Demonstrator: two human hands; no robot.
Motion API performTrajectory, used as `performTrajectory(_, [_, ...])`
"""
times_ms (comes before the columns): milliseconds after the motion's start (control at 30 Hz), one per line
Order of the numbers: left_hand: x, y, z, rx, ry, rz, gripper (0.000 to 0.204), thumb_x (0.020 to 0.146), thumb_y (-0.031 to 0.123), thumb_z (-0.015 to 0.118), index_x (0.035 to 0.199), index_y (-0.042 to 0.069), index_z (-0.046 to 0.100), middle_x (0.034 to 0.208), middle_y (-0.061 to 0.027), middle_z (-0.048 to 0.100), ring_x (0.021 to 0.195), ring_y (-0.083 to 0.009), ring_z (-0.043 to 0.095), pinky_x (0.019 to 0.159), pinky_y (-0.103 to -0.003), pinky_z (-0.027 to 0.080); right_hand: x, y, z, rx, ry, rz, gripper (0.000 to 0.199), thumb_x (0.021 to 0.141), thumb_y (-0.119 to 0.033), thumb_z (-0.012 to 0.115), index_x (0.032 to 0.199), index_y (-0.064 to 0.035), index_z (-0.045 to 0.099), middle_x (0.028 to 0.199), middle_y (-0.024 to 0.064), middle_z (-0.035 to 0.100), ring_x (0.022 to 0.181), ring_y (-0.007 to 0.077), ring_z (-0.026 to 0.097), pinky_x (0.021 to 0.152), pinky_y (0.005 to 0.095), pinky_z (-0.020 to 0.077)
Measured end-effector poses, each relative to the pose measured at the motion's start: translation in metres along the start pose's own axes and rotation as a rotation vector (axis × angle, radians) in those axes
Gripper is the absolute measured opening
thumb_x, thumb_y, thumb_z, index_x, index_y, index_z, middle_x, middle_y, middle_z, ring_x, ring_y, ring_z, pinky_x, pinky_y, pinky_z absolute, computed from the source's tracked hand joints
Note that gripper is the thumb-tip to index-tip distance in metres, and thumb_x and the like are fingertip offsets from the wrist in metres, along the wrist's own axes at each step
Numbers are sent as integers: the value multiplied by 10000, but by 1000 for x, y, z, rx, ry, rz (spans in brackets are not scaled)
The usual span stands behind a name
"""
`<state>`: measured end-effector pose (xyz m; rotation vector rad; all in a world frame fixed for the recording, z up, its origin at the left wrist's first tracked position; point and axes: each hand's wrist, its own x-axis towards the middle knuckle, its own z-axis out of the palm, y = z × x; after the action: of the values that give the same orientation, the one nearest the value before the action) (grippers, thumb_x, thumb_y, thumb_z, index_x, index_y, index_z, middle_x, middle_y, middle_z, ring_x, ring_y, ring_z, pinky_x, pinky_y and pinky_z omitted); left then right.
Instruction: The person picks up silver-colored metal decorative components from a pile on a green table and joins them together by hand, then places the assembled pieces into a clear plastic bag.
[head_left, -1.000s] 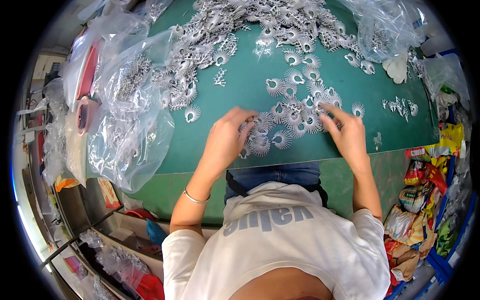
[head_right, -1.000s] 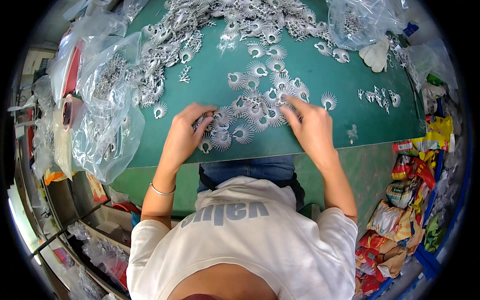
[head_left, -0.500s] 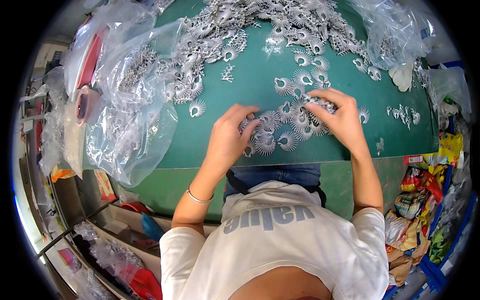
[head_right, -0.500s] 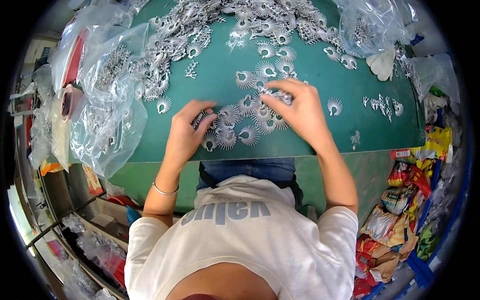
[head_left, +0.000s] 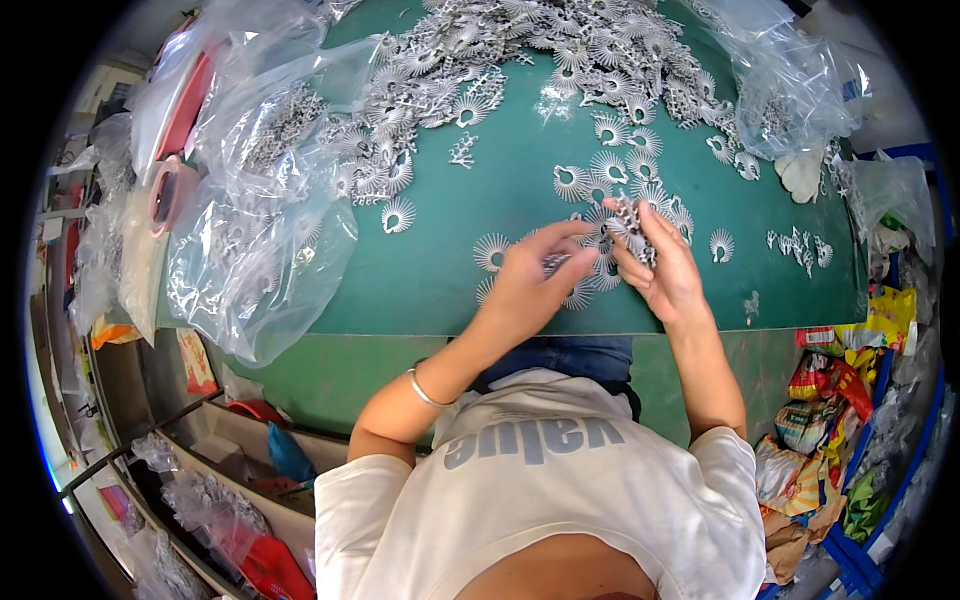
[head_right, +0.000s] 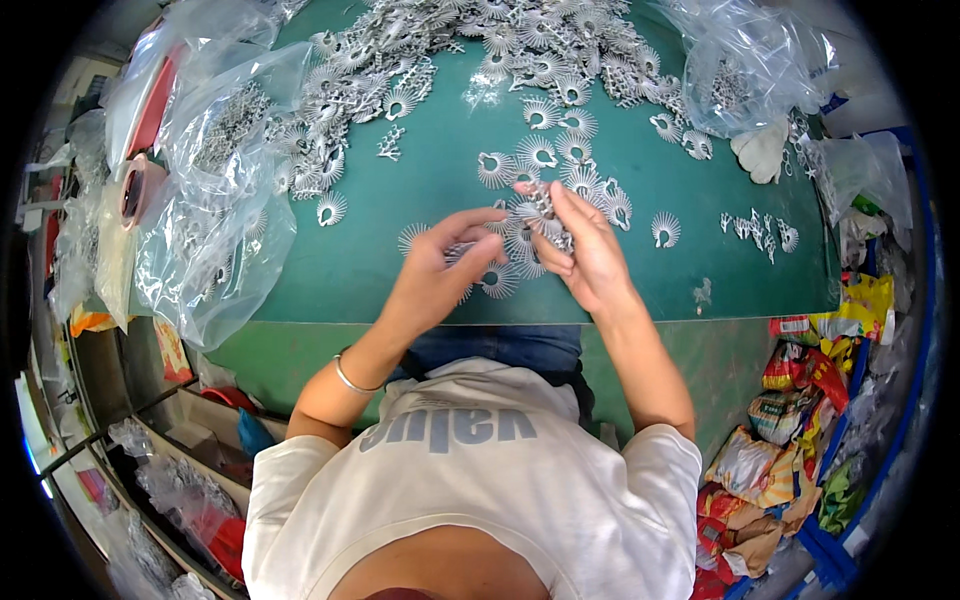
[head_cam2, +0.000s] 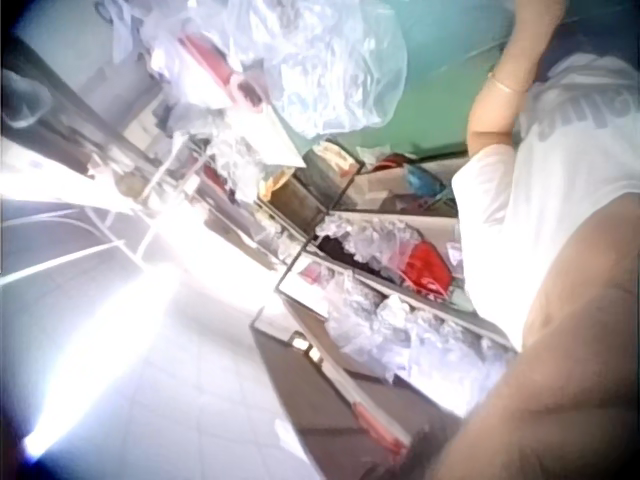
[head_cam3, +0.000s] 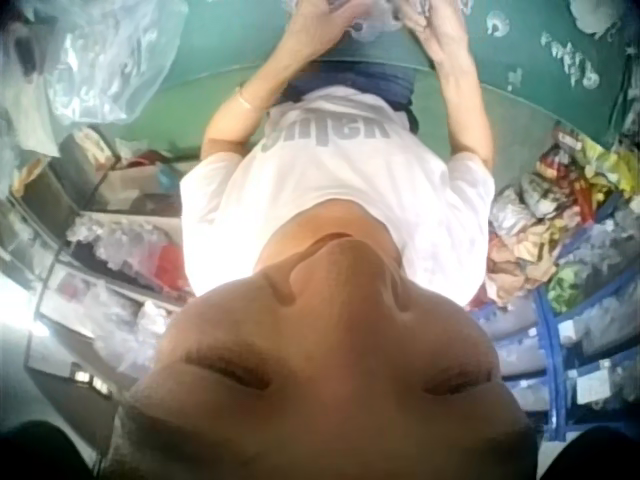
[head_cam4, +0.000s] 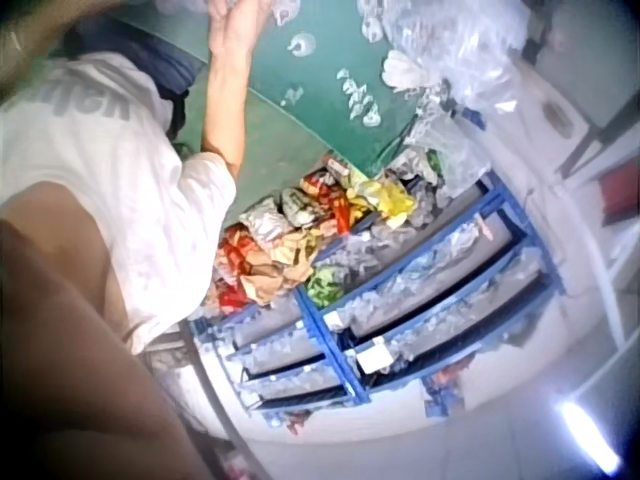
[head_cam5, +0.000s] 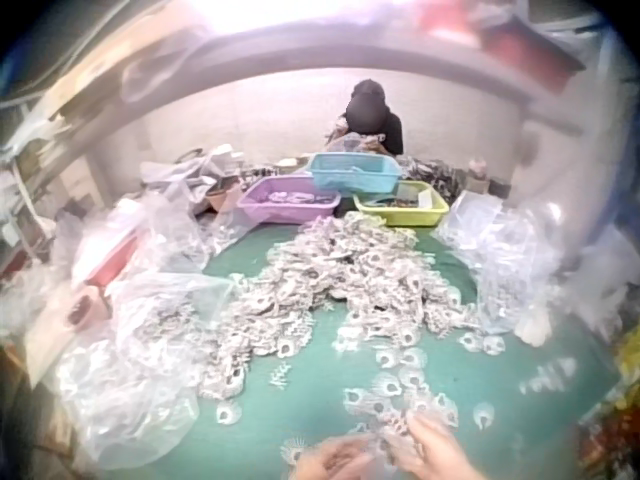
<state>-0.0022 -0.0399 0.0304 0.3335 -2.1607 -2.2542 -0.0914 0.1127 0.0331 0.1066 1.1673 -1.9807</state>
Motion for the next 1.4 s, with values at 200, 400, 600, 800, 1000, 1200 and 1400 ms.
performTrajectory(200, [12, -5, 13, -387, 35, -185, 381, 822, 132, 637, 1113, -83, 517, 758, -22, 609, 568, -53, 473, 504, -180, 391, -1, 12, 4, -382, 90, -199, 294, 943, -240, 477, 1080, -10, 597, 817, 22, 647, 540, -10, 410, 403, 167, 268])
performTrajectory(400, [9, -4, 14, -102, 114, -42, 258, 800, 68, 610, 1022, -56, 569, 711, 14, 563, 586, -26, 457, 496, -202, 387, 2, 19, 5, -983, 152, -830, 162, 856, -118, 582, 915, 13, 657, 695, 56, 616, 575, 79, 525, 470, 206, 393])
performTrajectory(600, [5, 5, 10, -84, 153, -57, 237, 792, 59, 620, 1016, -19, 605, 717, 44, 545, 630, -15, 461, 555, -177, 391, -5, 12, 11, -1244, 275, -1042, 88, 748, -10, 658, 829, 22, 644, 754, 99, 586, 578, 188, 560, 522, 268, 442])
performTrajectory(800, [2, 1, 13, -16, 168, 18, 222, 790, 37, 600, 1004, -21, 588, 691, 36, 512, 592, -17, 438, 505, -191, 379, 1, 14, 11, -1181, 241, -1056, 140, 697, -16, 711, 813, 18, 641, 753, 89, 569, 551, 165, 537, 490, 270, 436])
performTrajectory(1000, [3, 5, 11, -118, 164, -2, 241, 795, -2, 598, 1035, 12, 602, 700, 58, 511, 621, -1, 429, 531, -167, 357, -3, 21, 10, -1365, 258, -1369, 195, 643, -7, 748, 811, 3, 651, 722, 66, 556, 521, 150, 519, 438, 259, 411])
performTrajectory(1200, [0, 4, 17, 92, 261, 141, 236, 802, -6, 597, 1038, 18, 595, 660, 44, 481, 595, -8, 408, 530, -168, 344, -8, 19, 16, -1127, 289, -1155, 143, 711, -20, 724, 800, -13, 612, 626, 29, 523, 497, 82, 492, 398, 218, 348])
performTrajectory(1400, [13, -9, 9, 59, 338, 190, 222, 798, 8, 604, 1018, -4, 579, 618, 5, 497, 520, -37, 409, 474, -205, 343, 2, 1, 3, -112, 112, -256, 183, 918, -194, 533, 841, -30, 557, 587, -34, 446, 416, 25, 330, 374, 182, 237])
